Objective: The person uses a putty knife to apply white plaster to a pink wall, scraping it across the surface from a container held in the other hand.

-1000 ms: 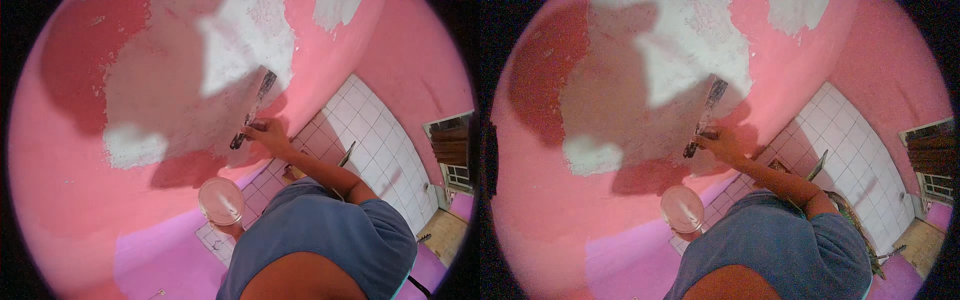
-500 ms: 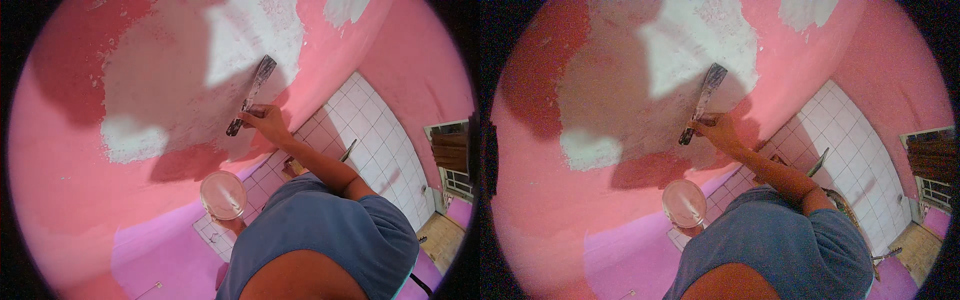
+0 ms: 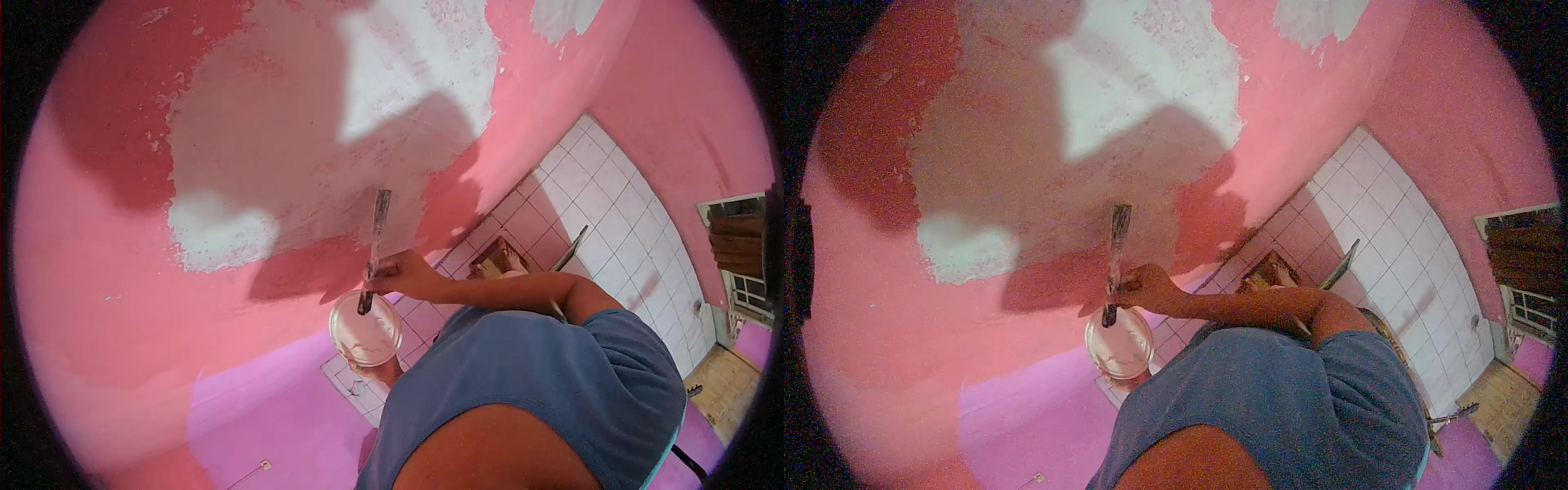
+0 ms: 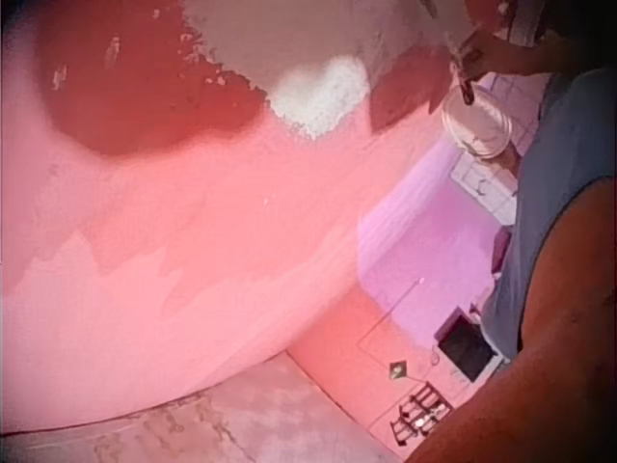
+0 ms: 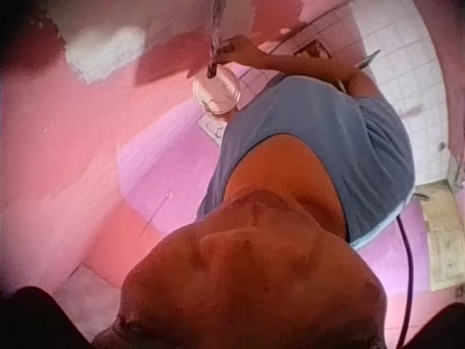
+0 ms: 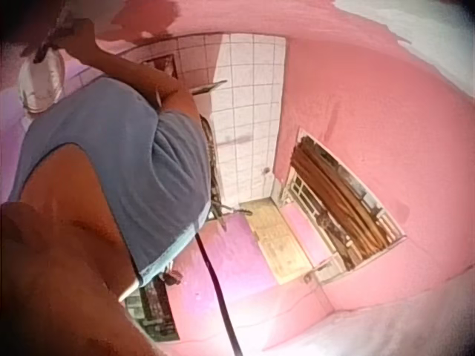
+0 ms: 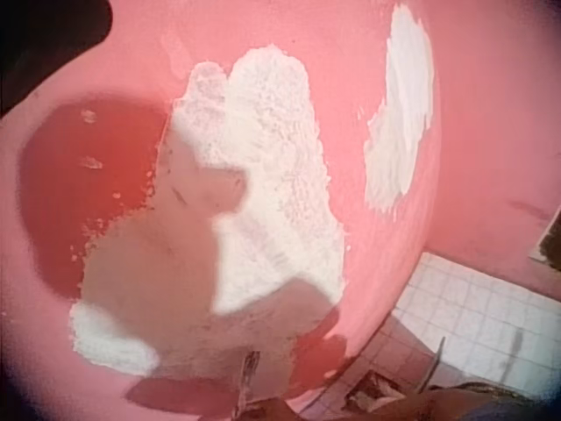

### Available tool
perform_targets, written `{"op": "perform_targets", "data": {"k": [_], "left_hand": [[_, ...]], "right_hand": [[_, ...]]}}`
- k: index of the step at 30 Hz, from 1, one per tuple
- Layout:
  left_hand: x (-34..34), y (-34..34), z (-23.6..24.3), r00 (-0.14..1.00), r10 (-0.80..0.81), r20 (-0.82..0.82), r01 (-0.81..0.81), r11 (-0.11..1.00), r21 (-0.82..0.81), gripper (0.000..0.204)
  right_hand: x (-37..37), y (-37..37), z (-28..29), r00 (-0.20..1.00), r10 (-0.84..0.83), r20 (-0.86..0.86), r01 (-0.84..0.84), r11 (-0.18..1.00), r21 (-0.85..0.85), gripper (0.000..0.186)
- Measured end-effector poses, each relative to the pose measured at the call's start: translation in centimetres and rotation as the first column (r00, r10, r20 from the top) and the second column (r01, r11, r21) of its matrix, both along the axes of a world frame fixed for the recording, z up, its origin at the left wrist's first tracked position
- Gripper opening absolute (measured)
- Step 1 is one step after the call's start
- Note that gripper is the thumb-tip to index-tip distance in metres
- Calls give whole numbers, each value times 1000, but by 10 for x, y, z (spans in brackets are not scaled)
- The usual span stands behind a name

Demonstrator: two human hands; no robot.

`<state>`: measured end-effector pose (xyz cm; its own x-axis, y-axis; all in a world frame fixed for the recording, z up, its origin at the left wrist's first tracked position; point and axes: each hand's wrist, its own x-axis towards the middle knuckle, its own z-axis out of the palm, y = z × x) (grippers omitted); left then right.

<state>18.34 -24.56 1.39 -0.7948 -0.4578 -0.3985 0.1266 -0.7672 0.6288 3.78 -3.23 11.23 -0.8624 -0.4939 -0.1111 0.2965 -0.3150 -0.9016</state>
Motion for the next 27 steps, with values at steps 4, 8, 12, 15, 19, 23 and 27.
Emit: {"op": "perform_targets", "data": {"k": [4, 8, 12, 15, 19, 23, 27], "left_hand": [[2, 1, -1, 1000, 14, 9, -14, 1000, 0, 56], [2, 4, -1, 999, 37, 7, -37, 999, 11, 56], [6, 10, -8, 998, 69, 7, -69, 997, 33, 56], [1, 14, -5, 997, 81, -6, -81, 996, 30, 56], [-3, 25, -8, 994, 108, -14, -107, 993, 42, 56], [-5, 34, 1, 989, 144, -30, -143, 989, 30, 57], [-4, 39, -2, 995, 96, -21, -95, 995, 20, 57]], "right_hand": [[-9, 25, -11, 942, -149, -301, 194, 973, 124, 18], [-10, 92, -1, 879, -260, -400, 400, 860, 318, 20], [14, 150, 0, 765, -231, -601, 572, 674, 468, 27], [29, 189, 5, 807, -139, -573, 508, 659, 555, 31], [33, 203, 35, 877, -82, -474, 376, 731, 570, 33], [16, 181, 38, 814, -87, -575, 422, 767, 482, 29], [-10, 153, 35, 571, -100, -815, 643, 671, 368, 31]]}}
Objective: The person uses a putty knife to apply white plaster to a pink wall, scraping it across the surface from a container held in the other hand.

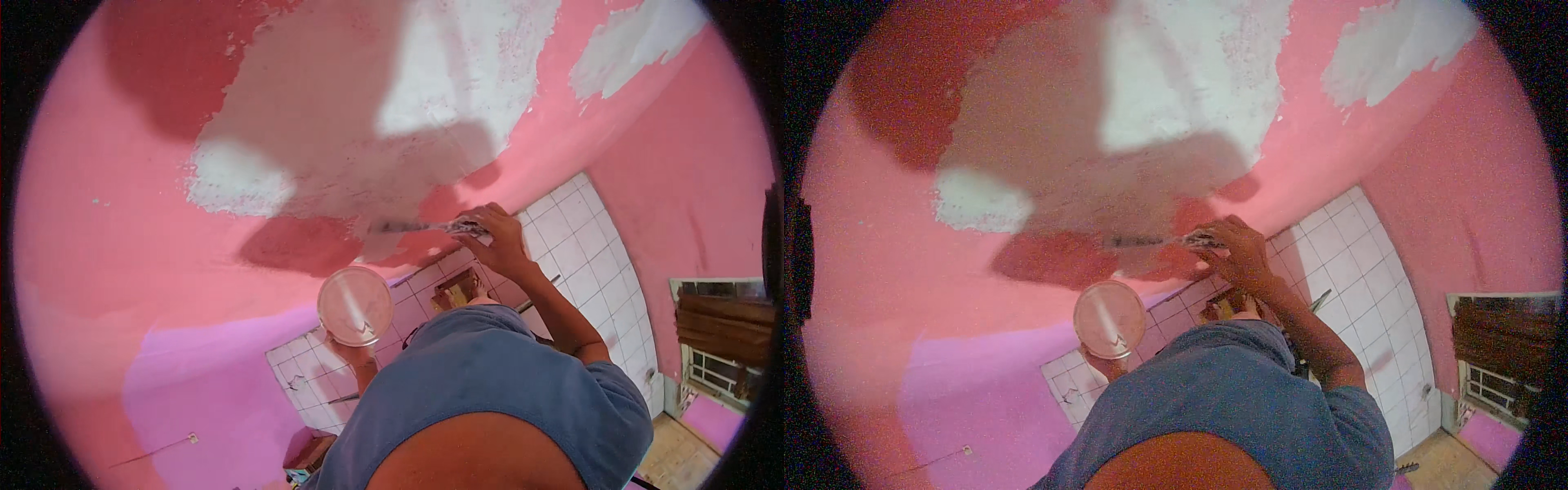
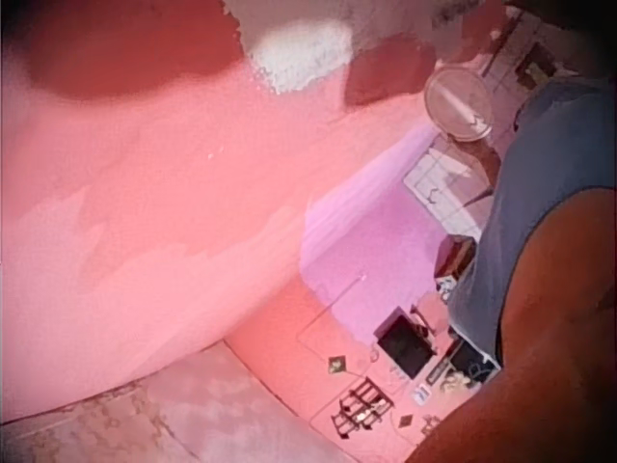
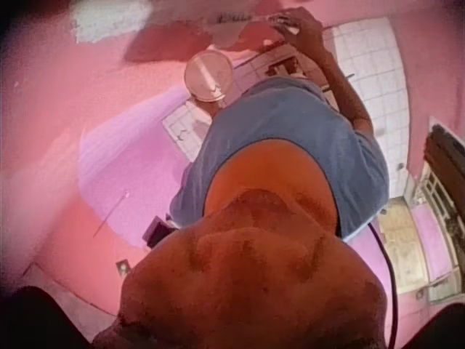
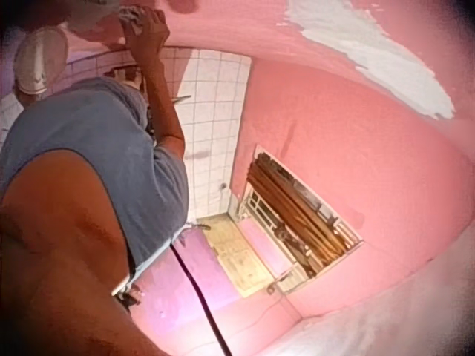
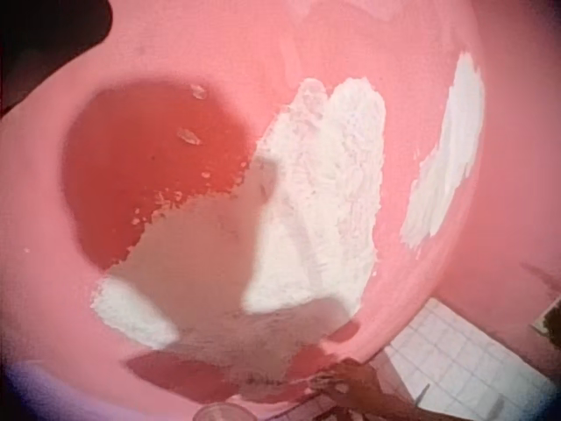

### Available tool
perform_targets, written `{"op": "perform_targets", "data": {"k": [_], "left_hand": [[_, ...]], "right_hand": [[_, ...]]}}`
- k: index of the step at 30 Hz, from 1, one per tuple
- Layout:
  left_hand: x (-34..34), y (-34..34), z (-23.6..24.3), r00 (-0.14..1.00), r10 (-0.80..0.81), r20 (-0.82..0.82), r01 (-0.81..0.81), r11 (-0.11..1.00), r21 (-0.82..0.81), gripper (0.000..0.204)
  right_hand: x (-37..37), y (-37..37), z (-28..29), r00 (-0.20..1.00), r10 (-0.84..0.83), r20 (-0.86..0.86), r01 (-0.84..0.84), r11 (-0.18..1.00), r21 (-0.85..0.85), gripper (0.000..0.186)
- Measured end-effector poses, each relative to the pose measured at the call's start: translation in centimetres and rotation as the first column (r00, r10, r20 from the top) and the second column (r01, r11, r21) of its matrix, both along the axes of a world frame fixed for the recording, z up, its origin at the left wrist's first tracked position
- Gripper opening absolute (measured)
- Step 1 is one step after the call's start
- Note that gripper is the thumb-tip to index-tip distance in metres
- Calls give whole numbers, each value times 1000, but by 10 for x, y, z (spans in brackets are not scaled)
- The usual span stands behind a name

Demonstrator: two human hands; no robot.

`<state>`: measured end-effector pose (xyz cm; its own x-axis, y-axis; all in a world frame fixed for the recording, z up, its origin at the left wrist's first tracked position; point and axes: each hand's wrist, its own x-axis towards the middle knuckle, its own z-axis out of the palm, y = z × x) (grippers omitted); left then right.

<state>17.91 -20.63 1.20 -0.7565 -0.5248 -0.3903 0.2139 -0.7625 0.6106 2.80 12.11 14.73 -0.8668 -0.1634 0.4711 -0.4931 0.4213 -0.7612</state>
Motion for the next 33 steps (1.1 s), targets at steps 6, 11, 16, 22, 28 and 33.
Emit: {"op": "perform_targets", "data": {"k": [6, 11, 16, 22, 28, 33], "left_hand": [[15, -5, -18, 1000, -2, -9, 2, 1000, -18, 54], [7, 13, -4, 993, 11, -114, 8, 986, 164, 56], [11, 16, -9, 999, 10, -54, -8, 999, 43, 60], [11, 25, -8, 977, -11, -211, 54, 978, 200, 63], [12, 42, 16, 1000, 14, 12, -10, 968, -249, 63], [10, 39, 14, 993, -18, -116, 4, 994, -113, 62]], "right_hand": [[-39, 9, 38, 943, 188, -273, -125, 965, 231, 38], [-71, 19, 60, 749, 327, -576, -24, 882, 471, 41], [-89, -1, 86, 549, 298, -781, 128, 893, 431, 39], [-116, -20, 84, 477, 348, -807, 89, 894, 439, 40], [-131, -5, 77, 505, 355, -787, 86, 887, 455, 42], [-141, -1, 72, 497, 397, -772, 42, 877, 478, 42]]}}
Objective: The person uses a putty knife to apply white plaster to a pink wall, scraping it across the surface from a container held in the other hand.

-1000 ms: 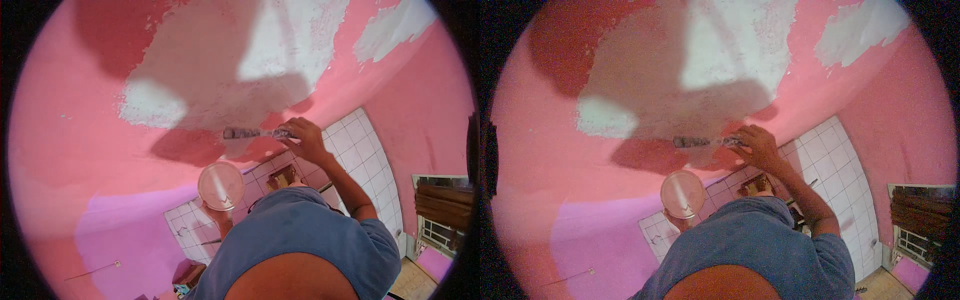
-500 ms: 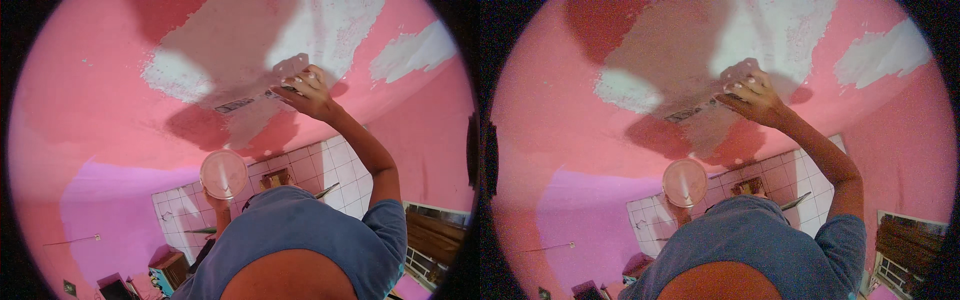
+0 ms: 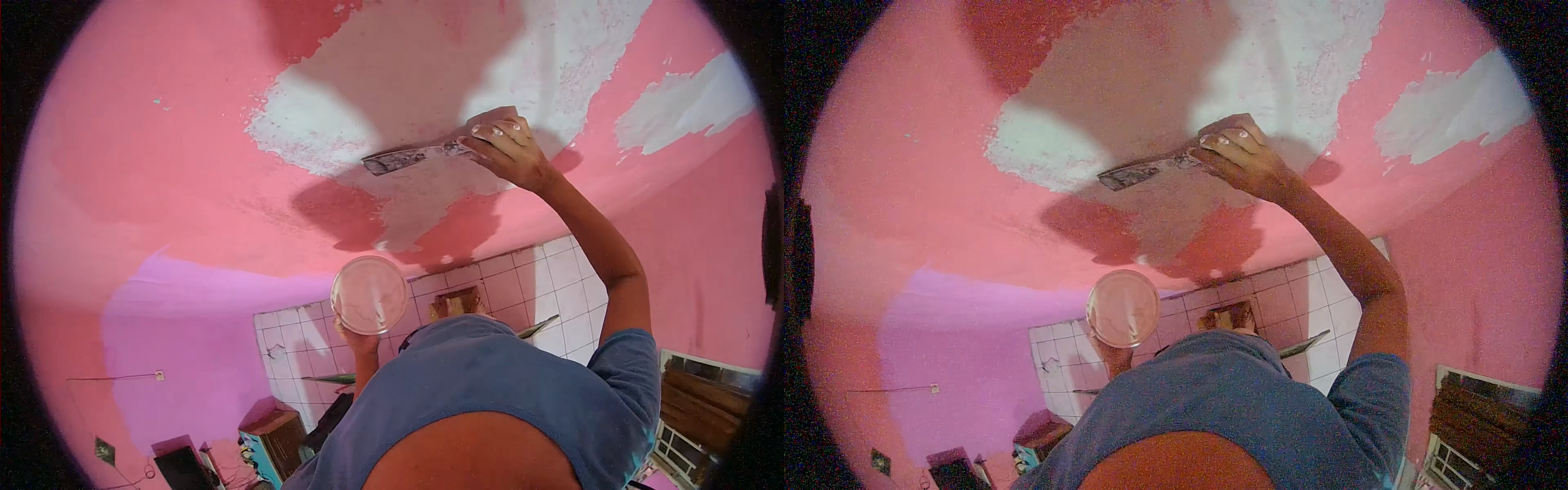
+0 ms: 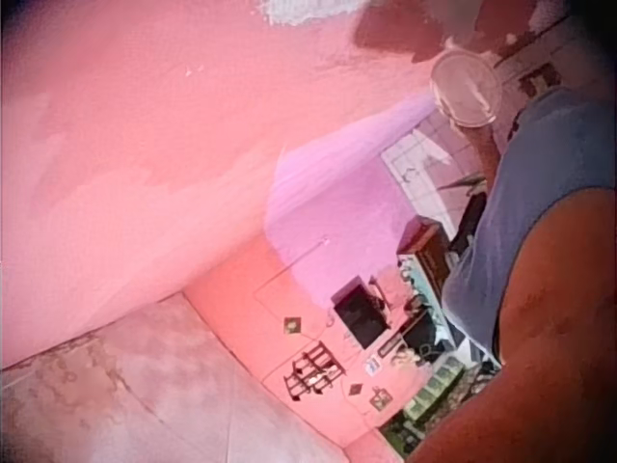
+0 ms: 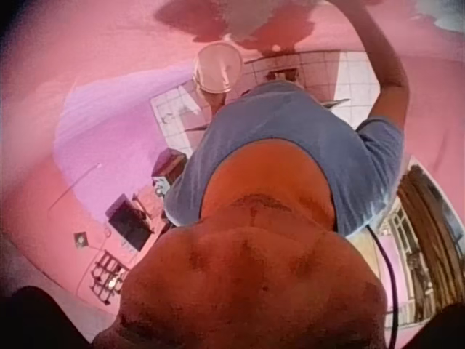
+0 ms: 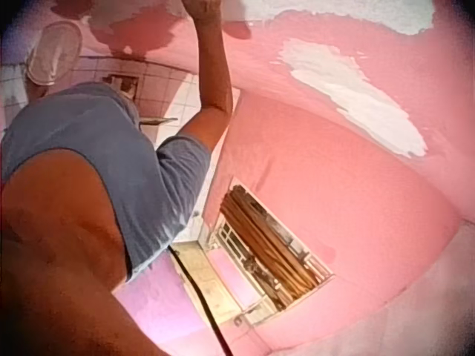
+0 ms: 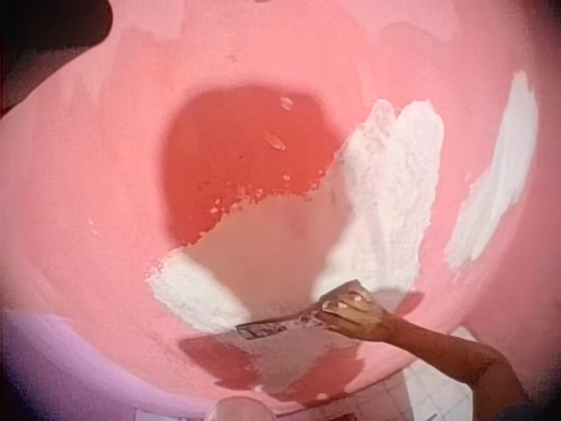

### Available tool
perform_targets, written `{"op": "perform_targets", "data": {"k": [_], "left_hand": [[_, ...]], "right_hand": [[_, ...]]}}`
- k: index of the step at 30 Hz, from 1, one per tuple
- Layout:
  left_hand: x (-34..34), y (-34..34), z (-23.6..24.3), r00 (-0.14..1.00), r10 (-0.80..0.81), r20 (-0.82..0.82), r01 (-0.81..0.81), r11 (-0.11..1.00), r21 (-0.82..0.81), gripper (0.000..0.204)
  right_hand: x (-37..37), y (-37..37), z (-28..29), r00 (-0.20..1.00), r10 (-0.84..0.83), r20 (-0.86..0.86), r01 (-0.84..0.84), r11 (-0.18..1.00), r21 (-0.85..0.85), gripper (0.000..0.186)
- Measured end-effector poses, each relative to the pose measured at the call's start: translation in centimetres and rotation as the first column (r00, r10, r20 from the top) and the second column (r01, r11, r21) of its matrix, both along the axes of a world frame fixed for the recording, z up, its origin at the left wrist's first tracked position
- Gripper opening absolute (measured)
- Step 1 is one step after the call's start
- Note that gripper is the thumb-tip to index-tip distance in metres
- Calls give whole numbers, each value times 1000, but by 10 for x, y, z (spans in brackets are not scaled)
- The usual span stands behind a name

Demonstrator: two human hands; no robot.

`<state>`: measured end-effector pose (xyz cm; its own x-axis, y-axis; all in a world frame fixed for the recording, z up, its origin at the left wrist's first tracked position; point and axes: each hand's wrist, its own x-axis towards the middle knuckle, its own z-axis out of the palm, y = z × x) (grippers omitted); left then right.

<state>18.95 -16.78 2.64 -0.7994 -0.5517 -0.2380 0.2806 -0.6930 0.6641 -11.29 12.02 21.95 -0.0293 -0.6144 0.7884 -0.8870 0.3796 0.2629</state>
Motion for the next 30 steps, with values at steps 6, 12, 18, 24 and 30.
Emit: {"op": "perform_targets", "data": {"k": [6, 12, 18, 24, 30], "left_hand": [[4, -2, -13, 996, -29, -83, 41, 990, 136, 64], [3, 2, -9, 999, -27, -33, 31, 993, 118, 66], [-2, 0, -6, 996, -61, -71, 74, 979, 192, 65], [-7, 5, 0, 994, -80, -81, 92, 982, 164, 62], [-18, 28, 34, 993, -61, 101, 88, 953, -289, 61]], "right_hand": [[-4, -3, 8, 997, 58, -52, -62, 994, -94, 30], [-5, 2, 19, 994, 96, -61, -101, 990, -94, 29], [-13, 27, 23, 991, 25, -133, -34, 997, -72, 33], [-18, 81, 17, 981, -138, -136, 139, 990, -3, 38], [-16, 147, 8, 942, -318, -104, 321, 947, 6, 43]]}}
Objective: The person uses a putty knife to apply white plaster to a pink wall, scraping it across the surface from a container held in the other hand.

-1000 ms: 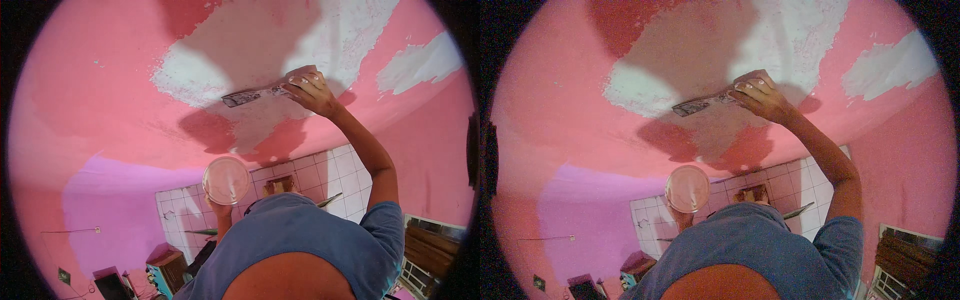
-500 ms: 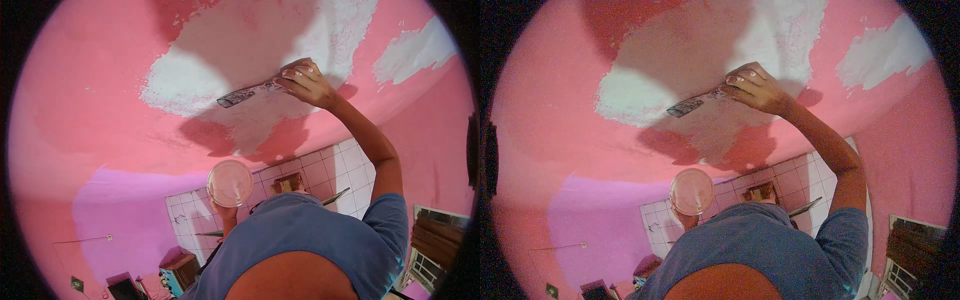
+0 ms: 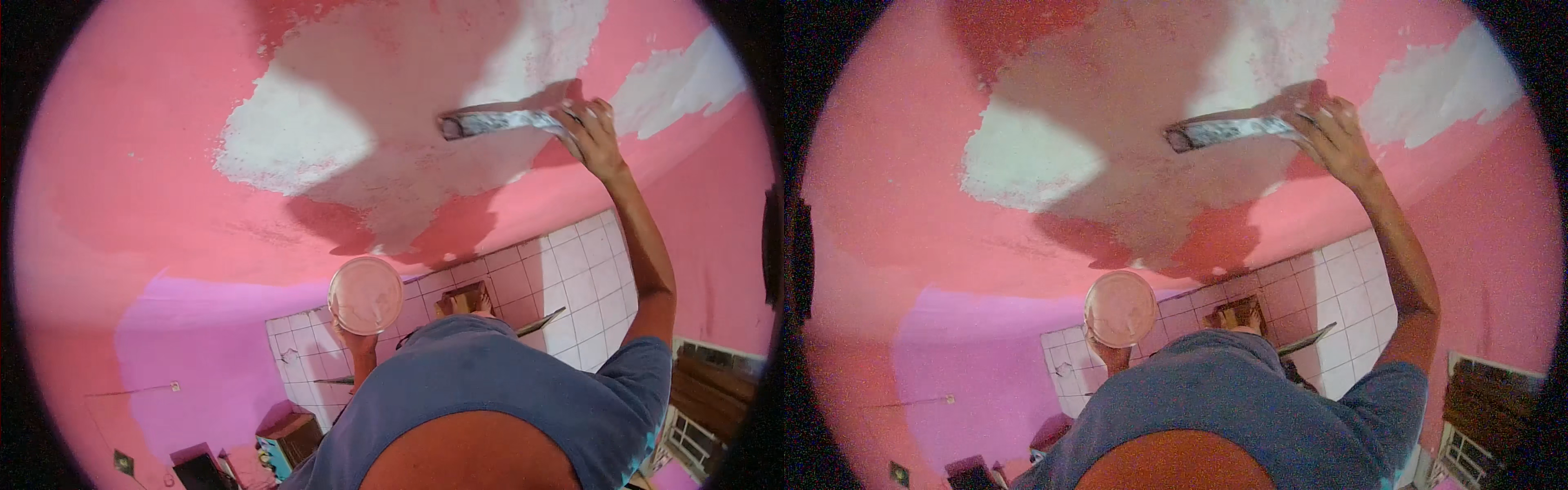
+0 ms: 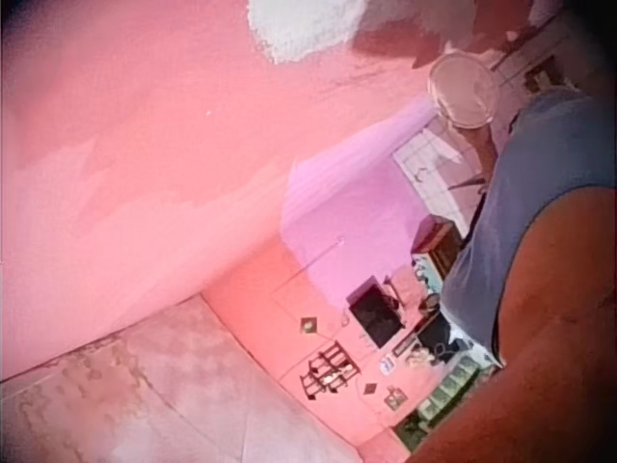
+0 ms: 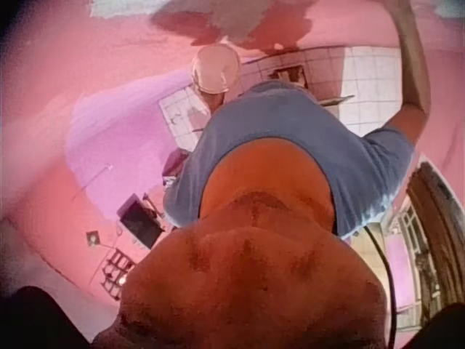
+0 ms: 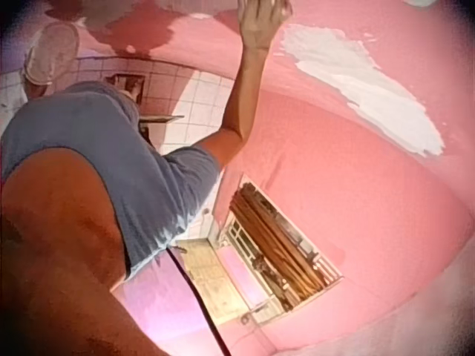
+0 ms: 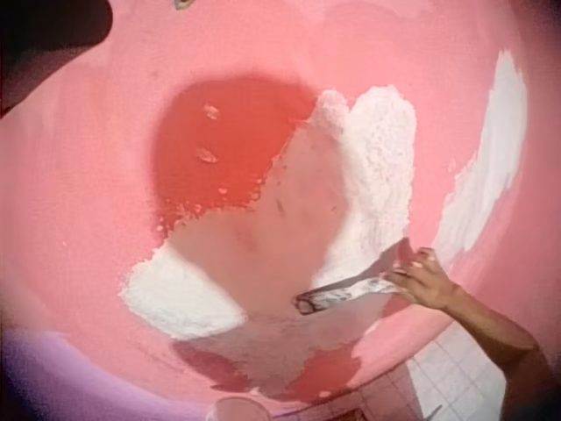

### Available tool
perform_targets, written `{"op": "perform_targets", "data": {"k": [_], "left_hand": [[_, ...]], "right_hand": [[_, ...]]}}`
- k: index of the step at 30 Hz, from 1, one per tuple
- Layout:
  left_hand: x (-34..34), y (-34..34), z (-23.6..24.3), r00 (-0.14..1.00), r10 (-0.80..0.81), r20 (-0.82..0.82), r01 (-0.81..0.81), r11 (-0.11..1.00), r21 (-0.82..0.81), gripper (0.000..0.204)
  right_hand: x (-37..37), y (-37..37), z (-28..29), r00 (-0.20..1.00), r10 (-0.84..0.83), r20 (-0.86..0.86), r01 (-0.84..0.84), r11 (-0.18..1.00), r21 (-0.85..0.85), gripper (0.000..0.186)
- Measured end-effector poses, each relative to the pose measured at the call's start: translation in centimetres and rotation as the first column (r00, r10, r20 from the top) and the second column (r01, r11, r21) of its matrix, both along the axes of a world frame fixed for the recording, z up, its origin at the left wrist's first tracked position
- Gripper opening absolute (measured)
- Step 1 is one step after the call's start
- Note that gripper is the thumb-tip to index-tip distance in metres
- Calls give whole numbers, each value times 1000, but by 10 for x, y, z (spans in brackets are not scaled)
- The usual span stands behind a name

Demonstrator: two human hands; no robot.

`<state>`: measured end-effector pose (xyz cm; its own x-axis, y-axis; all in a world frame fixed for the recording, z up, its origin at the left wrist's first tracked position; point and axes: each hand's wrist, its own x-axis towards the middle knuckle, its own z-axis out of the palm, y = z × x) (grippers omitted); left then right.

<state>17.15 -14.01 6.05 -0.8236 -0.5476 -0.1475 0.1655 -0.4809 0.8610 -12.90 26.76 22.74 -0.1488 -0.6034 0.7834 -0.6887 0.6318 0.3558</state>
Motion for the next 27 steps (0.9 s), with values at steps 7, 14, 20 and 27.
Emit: {"op": "perform_targets", "data": {"k": [7, 14, 20, 27], "left_hand": [[5, -17, -12, 993, 68, -92, -23, 905, 425, 72], [13, -12, -22, 976, 35, -216, 57, 912, 407, 75], [15, -12, -26, 977, 49, -207, 42, 910, 413, 73], [5, -19, -22, 988, 59, -141, 8, 900, 435, 71]], "right_hand": [[31, -98, 22, 957, 289, -25, -287, 956, 62, 38], [20, -173, 25, 951, 303, -57, -298, 951, 80, 40], [3, -149, 25, 959, 282, 15, -282, 959, 28, 43], [7, -41, 22, 997, 11, -81, -1, 994, 112, 43]]}}
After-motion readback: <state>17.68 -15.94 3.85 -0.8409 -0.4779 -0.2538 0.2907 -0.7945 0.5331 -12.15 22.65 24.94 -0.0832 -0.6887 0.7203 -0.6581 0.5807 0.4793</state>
